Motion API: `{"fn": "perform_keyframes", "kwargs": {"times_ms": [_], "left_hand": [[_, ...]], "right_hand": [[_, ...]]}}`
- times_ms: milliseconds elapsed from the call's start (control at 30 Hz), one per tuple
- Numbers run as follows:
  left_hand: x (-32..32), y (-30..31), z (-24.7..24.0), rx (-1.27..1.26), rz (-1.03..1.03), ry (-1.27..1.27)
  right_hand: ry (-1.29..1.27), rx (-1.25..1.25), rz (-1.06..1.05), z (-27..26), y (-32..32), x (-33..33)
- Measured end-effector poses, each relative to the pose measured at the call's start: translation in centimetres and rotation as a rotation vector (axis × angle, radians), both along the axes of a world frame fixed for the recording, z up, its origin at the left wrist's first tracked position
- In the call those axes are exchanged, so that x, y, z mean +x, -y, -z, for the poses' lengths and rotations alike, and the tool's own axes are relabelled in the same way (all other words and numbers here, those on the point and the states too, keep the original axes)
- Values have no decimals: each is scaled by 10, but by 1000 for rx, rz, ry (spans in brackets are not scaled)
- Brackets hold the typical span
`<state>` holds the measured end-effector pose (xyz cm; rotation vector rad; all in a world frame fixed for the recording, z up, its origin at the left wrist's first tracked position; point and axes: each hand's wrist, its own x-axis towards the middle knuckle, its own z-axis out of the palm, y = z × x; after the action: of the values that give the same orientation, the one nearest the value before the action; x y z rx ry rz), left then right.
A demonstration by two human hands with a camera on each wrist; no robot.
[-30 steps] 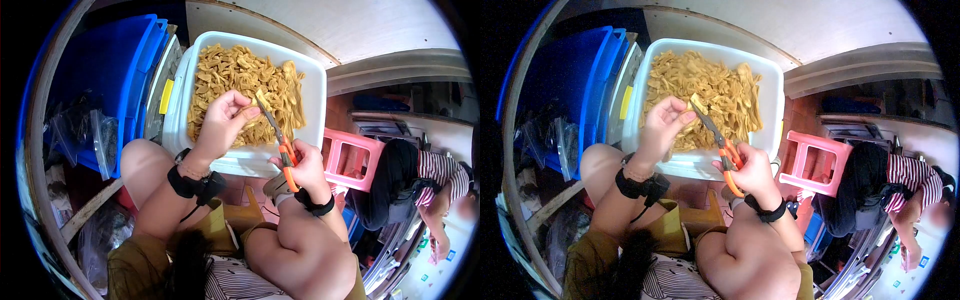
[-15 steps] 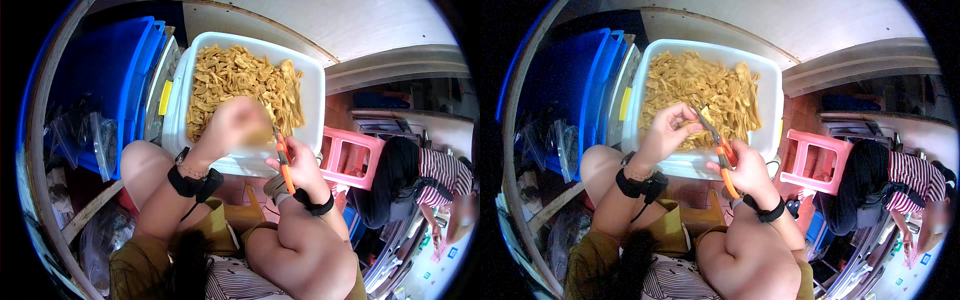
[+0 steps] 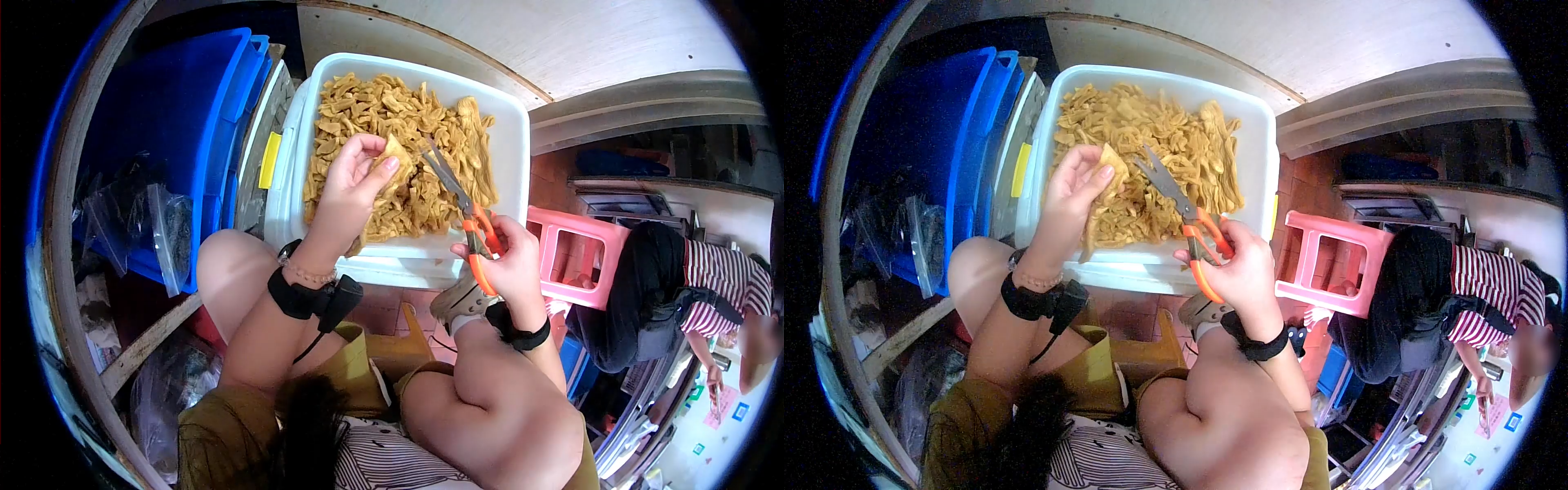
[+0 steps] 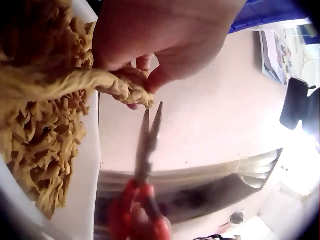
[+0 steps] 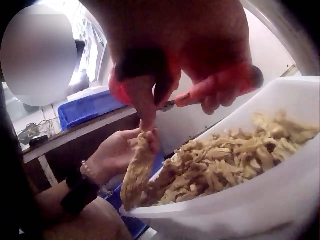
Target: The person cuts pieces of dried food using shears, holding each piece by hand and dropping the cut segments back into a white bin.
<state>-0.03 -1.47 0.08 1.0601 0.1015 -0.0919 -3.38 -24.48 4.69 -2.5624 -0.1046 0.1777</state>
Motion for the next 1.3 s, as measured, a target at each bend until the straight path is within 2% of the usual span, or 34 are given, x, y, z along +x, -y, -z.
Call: {"fn": "perform_keyframes", "kwargs": {"times_ms": [33, 167, 433, 667, 733, 867, 1067, 1133, 1300], "left_hand": [[0, 0, 2, -48, -10, -2], [-2, 6, 3, -95, -60, 31], [-4, 8, -3, -88, -69, 93], [-5, 6, -4, -89, -104, 106], [-4, 4, -4, -52, -42, 116], [-4, 3, -8, -14, 32, 76], [-1, 2, -9, 3, -50, 84], [0, 1, -7, -110, -111, 76], [2, -5, -10, -139, -59, 63]], "right_hand": [[72, 1, -20, 2, 2, 0], [61, 25, -22, 0, -2, -1], [-140, 17, -106, -6, -7, -2], [-156, 48, -149, -7, -4, -2], [-193, 17, -177, -11, -5, -1], [-164, 8, -190, -10, -6, -4], [-60, -2, -143, -11, -10, -6], [-16, 25, -143, -6, -8, -7], [-27, 43, -122, -6, -12, -9]]}}
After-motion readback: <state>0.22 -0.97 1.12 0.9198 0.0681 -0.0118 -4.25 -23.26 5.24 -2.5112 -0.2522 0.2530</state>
